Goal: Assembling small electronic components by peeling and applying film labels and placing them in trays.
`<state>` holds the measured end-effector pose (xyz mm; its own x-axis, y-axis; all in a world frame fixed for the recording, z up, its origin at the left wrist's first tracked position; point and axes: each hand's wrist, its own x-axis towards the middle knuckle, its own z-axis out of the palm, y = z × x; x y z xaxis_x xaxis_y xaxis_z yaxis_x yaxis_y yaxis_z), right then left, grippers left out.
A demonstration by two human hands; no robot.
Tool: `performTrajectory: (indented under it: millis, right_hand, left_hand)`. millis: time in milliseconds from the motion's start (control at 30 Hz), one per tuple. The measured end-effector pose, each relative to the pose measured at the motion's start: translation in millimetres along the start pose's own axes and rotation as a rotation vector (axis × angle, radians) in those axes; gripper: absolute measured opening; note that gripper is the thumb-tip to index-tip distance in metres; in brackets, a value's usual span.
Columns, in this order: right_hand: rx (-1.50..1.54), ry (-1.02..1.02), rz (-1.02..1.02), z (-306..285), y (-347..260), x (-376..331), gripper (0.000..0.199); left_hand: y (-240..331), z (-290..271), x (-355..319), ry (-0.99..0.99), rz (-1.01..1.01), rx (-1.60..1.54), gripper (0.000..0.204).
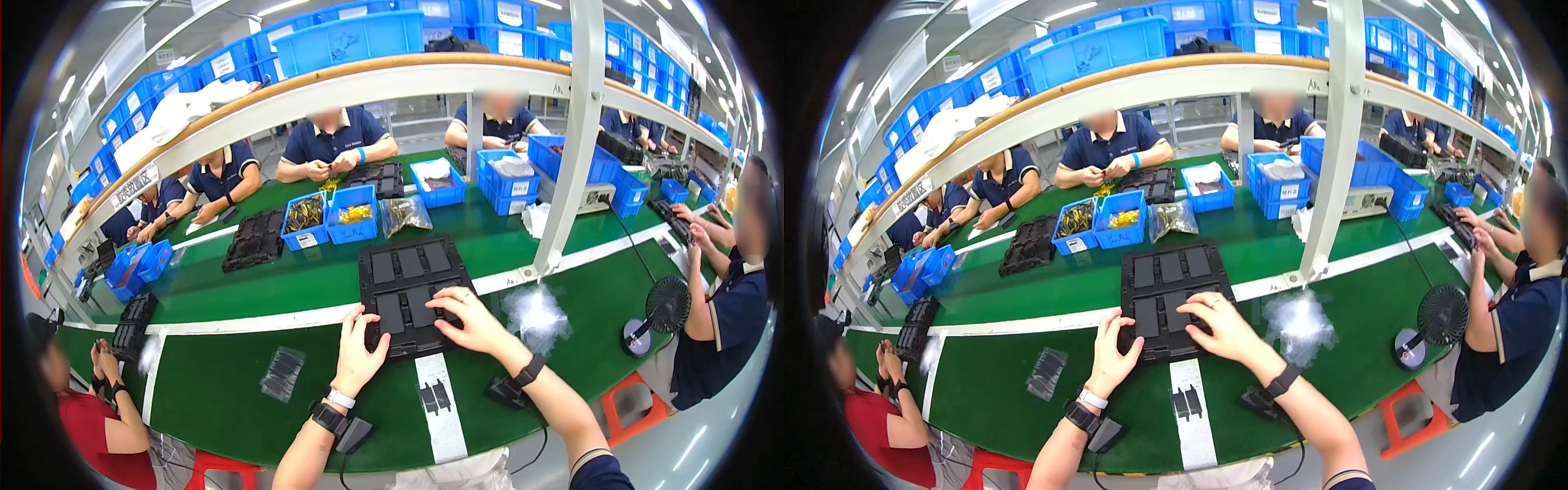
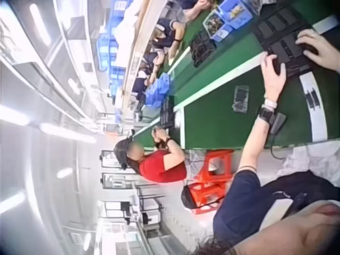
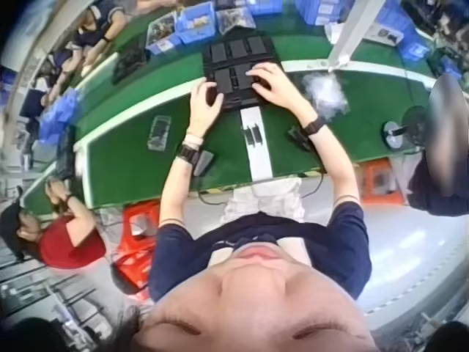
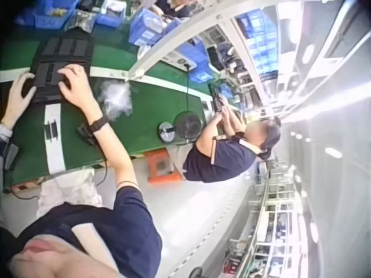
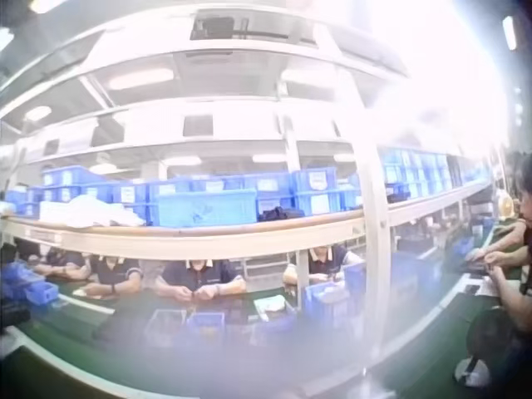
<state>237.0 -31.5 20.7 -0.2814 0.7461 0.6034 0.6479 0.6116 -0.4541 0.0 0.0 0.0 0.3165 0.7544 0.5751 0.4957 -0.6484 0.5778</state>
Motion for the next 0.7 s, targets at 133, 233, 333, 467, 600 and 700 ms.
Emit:
performTrajectory:
  millis: [133,233,333,467,600,700]
  right_hand:
    - [0.068,-0.119,0.016,18.7,-5.7,18.0,0.036]
    - [0.141,-0.189,0.06,35.6,-6.1,31.1,0.04]
    - [0.136,-0.169,0.127,49.2,-1.0,33.2,0.047]
    - [0.091,-0.142,0.198,51.8,-1.5,34.8,0.052]
    - [0.071,-0.096,0.215,54.6,-1.2,34.3,0.053]
    - [0.054,-0.027,0.179,54.6,-5.3,33.3,0.048]
  left_hand:
    - [-3.6,4.2,2.4,-0.015,-0.043,-0.052,0.038]
    - [-3.0,3.4,4.2,-0.016,-0.047,-0.084,0.039]
    - [-6.0,2.9,2.3,-0.003,-0.03,-0.095,0.04]
    - [-6.8,5.8,0.9,0.007,-0.038,-0.079,0.039]
    - [-5.5,4.4,1.2,0.001,-0.031,-0.084,0.039]
    - [-7.5,4.6,1.5,-0.001,-0.037,-0.098,0.038]
